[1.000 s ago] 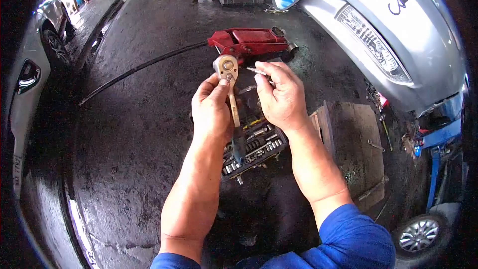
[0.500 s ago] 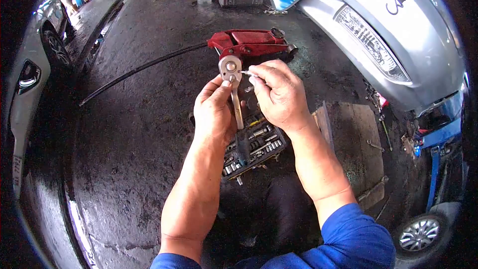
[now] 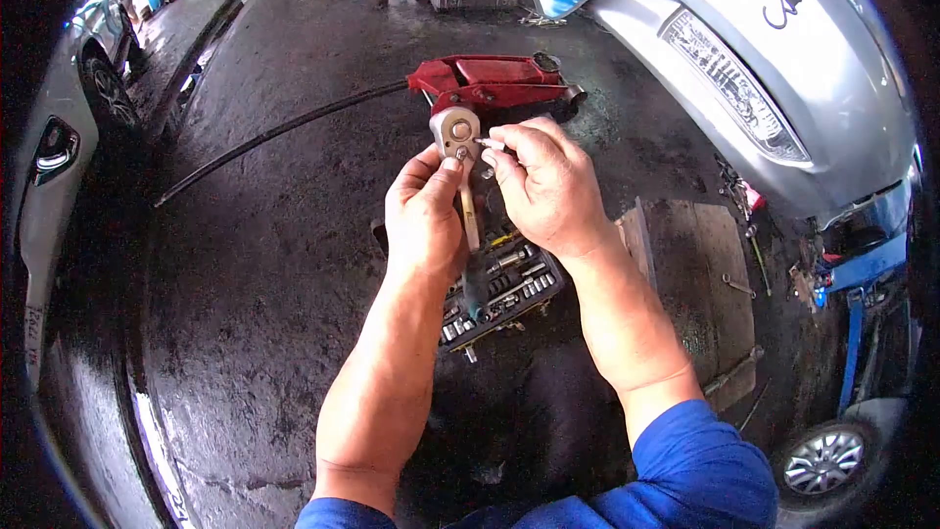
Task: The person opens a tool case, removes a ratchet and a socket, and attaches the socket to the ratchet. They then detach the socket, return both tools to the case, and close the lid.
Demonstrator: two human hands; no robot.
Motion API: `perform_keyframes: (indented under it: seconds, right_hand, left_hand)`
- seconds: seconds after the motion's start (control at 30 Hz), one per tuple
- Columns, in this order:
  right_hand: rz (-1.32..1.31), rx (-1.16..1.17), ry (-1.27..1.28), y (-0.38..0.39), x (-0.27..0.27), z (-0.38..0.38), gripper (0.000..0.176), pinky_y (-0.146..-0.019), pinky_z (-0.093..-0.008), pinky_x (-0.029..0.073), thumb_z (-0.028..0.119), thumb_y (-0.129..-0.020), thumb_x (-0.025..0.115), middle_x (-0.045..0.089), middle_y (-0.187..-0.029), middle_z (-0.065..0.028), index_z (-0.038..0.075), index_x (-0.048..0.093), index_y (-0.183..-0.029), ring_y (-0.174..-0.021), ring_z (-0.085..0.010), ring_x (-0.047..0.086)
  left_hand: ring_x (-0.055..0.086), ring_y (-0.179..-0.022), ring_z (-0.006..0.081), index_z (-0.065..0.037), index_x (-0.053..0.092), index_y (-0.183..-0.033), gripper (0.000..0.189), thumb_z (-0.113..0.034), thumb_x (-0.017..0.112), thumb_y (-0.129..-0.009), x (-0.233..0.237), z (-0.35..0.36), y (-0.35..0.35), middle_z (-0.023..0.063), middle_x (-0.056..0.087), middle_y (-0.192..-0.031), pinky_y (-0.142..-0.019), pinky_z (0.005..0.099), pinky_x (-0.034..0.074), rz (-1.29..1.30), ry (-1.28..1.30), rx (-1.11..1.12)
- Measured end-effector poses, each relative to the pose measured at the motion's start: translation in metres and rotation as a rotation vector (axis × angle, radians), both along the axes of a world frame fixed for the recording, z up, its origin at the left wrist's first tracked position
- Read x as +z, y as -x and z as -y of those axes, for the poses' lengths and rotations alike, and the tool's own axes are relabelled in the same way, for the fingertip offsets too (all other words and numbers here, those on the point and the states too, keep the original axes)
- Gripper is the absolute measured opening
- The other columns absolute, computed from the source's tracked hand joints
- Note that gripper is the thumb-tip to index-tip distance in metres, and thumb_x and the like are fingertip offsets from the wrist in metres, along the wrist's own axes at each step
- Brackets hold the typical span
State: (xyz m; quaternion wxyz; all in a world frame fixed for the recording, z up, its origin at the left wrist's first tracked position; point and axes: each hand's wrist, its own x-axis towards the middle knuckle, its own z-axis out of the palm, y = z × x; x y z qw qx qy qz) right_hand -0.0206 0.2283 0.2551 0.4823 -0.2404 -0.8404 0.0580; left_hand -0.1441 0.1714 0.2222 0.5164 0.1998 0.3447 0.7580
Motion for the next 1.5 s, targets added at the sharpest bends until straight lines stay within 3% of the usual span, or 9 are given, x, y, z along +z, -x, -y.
perform_keyframes:
  seconds: [0.27,0.5,0.73,0.87,0.97,1.13,1.37,1.43,1.5]
  right_hand:
    - [-0.095,0.057,0.026,0.000,0.006,0.003,0.015,-0.067,-0.0384,0.052,0.004,-0.082,0.065,0.063,-0.086,-0.0160,0.002,0.062,-0.096,-0.077,-0.0335,0.064]
    - [-0.080,0.067,0.067,0.001,0.009,0.009,0.016,-0.066,-0.0374,0.052,0.002,-0.081,0.065,0.063,-0.086,-0.0154,0.002,0.062,-0.097,-0.076,-0.0325,0.064]
    - [-0.183,0.067,0.212,-0.012,-0.002,0.007,0.017,-0.066,-0.0286,0.051,-0.001,-0.080,0.068,0.066,-0.086,-0.0112,0.001,0.063,-0.097,-0.076,-0.0180,0.065]
    - [-0.312,0.110,0.463,-0.024,-0.029,-0.001,0.019,-0.068,-0.0235,0.047,-0.001,-0.084,0.066,0.064,-0.088,-0.0018,0.005,0.062,-0.101,-0.076,-0.0075,0.057]
    - [-0.396,0.199,0.585,-0.028,-0.048,-0.010,0.020,-0.065,-0.0219,0.045,0.000,-0.085,0.065,0.063,-0.089,-0.0014,0.005,0.060,-0.104,-0.072,-0.0072,0.055]
    - [-0.687,0.549,0.938,-0.024,-0.055,-0.005,0.019,-0.059,-0.0223,0.043,0.005,-0.088,0.064,0.060,-0.083,-0.0011,0.008,0.057,-0.106,-0.066,-0.0091,0.055]
    - [-0.773,0.576,1.076,-0.018,-0.053,-0.004,0.019,-0.054,-0.0203,0.039,0.010,-0.090,0.064,0.059,-0.075,0.0006,0.008,0.058,-0.107,-0.061,-0.0072,0.051]
    - [-0.662,0.478,0.984,-0.016,-0.050,-0.006,0.018,-0.052,-0.0199,0.039,0.011,-0.090,0.064,0.060,-0.076,0.0001,0.008,0.059,-0.107,-0.058,-0.0061,0.049]
    - [-0.680,0.455,0.995,-0.014,-0.046,-0.002,0.016,-0.051,-0.0197,0.040,0.011,-0.091,0.063,0.062,-0.080,-0.0017,0.007,0.060,-0.107,-0.057,-0.0050,0.047]
  left_hand:
    - [0.065,-0.084,0.0218,0.005,0.053,-0.116,0.026,-0.004,0.048,-0.093,-0.005,-0.003,0.003,0.0124,0.064,-0.100,-0.073,0.0366,0.056,0.359,-0.120,-0.212]
    - [0.064,-0.083,0.0173,0.004,0.054,-0.117,0.026,-0.004,0.053,-0.092,0.002,0.000,-0.002,0.0118,0.064,-0.099,-0.075,0.0318,0.054,0.280,-0.054,-0.145]
    - [0.059,-0.081,0.0088,0.003,0.061,-0.104,0.025,-0.002,0.070,-0.082,-0.003,0.000,-0.013,0.0070,0.066,-0.092,-0.073,0.0254,0.050,-0.501,-0.057,0.231]
    - [0.065,-0.088,0.0333,-0.003,0.059,-0.090,0.025,0.001,0.073,-0.070,-0.006,0.000,-0.010,0.0184,0.064,-0.105,-0.074,0.0377,0.054,-1.060,-0.260,0.623]
    - [0.066,-0.090,0.0334,-0.003,0.060,-0.088,0.027,0.000,0.077,-0.068,-0.005,0.000,-0.008,0.0179,0.065,-0.104,-0.074,0.0369,0.054,-1.190,-0.328,0.698]
    - [0.066,-0.088,0.0328,-0.003,0.061,-0.087,0.026,-0.001,0.078,-0.067,-0.006,0.000,-0.010,0.0178,0.064,-0.104,-0.072,0.0370,0.055,-1.188,-0.337,0.700]
    - [0.066,-0.087,0.0301,-0.002,0.060,-0.094,0.030,-0.002,0.078,-0.069,-0.005,0.000,-0.008,0.0168,0.064,-0.103,-0.074,0.0343,0.054,-1.103,-0.303,0.615]
    - [0.062,-0.085,0.0146,0.002,0.059,-0.106,0.031,-0.004,0.073,-0.079,-0.004,-0.002,-0.015,0.0075,0.066,-0.096,-0.074,0.0287,0.051,-0.569,-0.100,0.341]
    - [0.060,-0.080,0.0108,0.002,0.059,-0.110,0.027,-0.006,0.068,-0.085,-0.004,-0.006,-0.007,0.0077,0.066,-0.096,-0.070,0.0259,0.050,-0.292,0.013,0.146]
